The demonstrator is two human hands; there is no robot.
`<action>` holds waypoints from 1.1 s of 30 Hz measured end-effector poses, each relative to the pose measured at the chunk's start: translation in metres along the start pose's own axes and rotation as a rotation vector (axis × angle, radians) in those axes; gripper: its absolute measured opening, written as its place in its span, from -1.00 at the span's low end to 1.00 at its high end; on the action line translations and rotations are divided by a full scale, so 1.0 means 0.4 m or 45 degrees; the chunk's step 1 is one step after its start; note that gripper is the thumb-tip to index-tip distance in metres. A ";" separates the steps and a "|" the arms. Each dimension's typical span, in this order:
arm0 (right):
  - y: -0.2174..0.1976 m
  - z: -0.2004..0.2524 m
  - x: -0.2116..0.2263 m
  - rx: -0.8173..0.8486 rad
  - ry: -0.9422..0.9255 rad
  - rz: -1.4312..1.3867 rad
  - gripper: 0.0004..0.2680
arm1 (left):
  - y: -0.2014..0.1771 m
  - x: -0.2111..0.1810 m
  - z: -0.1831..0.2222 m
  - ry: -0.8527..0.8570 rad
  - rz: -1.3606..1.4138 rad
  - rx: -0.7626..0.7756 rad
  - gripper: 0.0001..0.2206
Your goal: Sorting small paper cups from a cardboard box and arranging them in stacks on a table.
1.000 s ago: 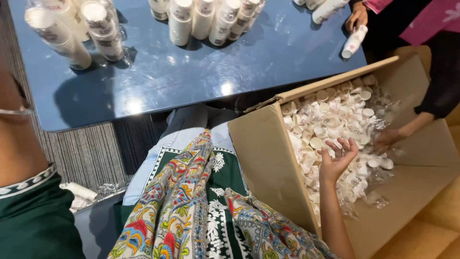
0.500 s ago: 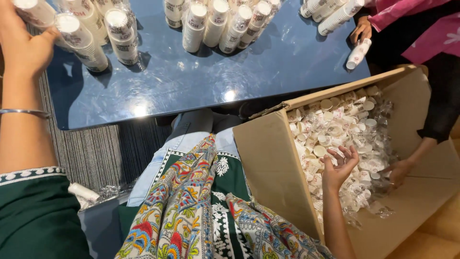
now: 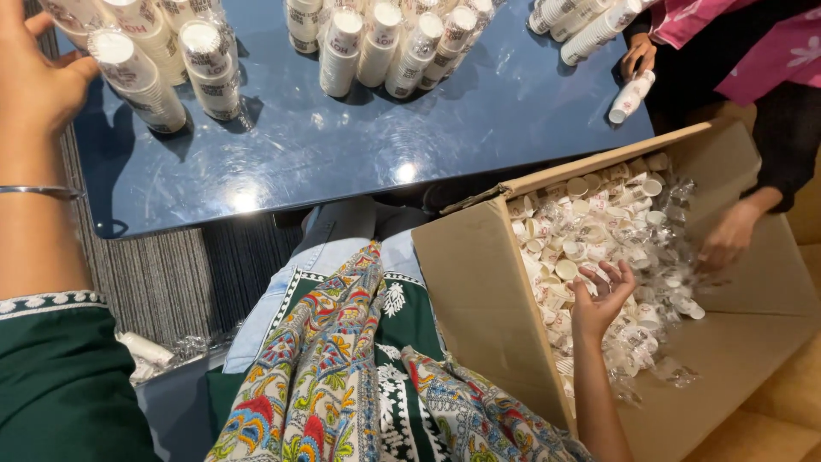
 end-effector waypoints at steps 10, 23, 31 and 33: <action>-0.010 -0.005 -0.021 -0.004 -0.032 0.009 -0.43 | 0.094 0.453 -0.007 -0.284 -0.471 -0.221 -0.79; -0.112 -0.044 0.067 0.547 0.158 0.588 -0.69 | 0.477 -0.960 -0.013 0.823 0.265 0.248 -0.52; -0.277 -0.031 -0.066 0.845 0.474 0.977 -0.59 | 0.956 -1.375 0.198 1.205 0.701 0.621 -0.52; -0.339 -0.027 -0.100 0.781 0.588 1.042 -0.56 | 1.064 -1.436 0.252 1.231 0.751 0.729 -0.55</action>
Point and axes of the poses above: each hand's wrist, its own z-axis away from the middle knuckle, its own y-axis out of the palm, x = y × z, the point moved 1 cm from there along -z, towards the middle knuckle, and after that the axes turned 6 degrees about -y, right-handed, at the moved point
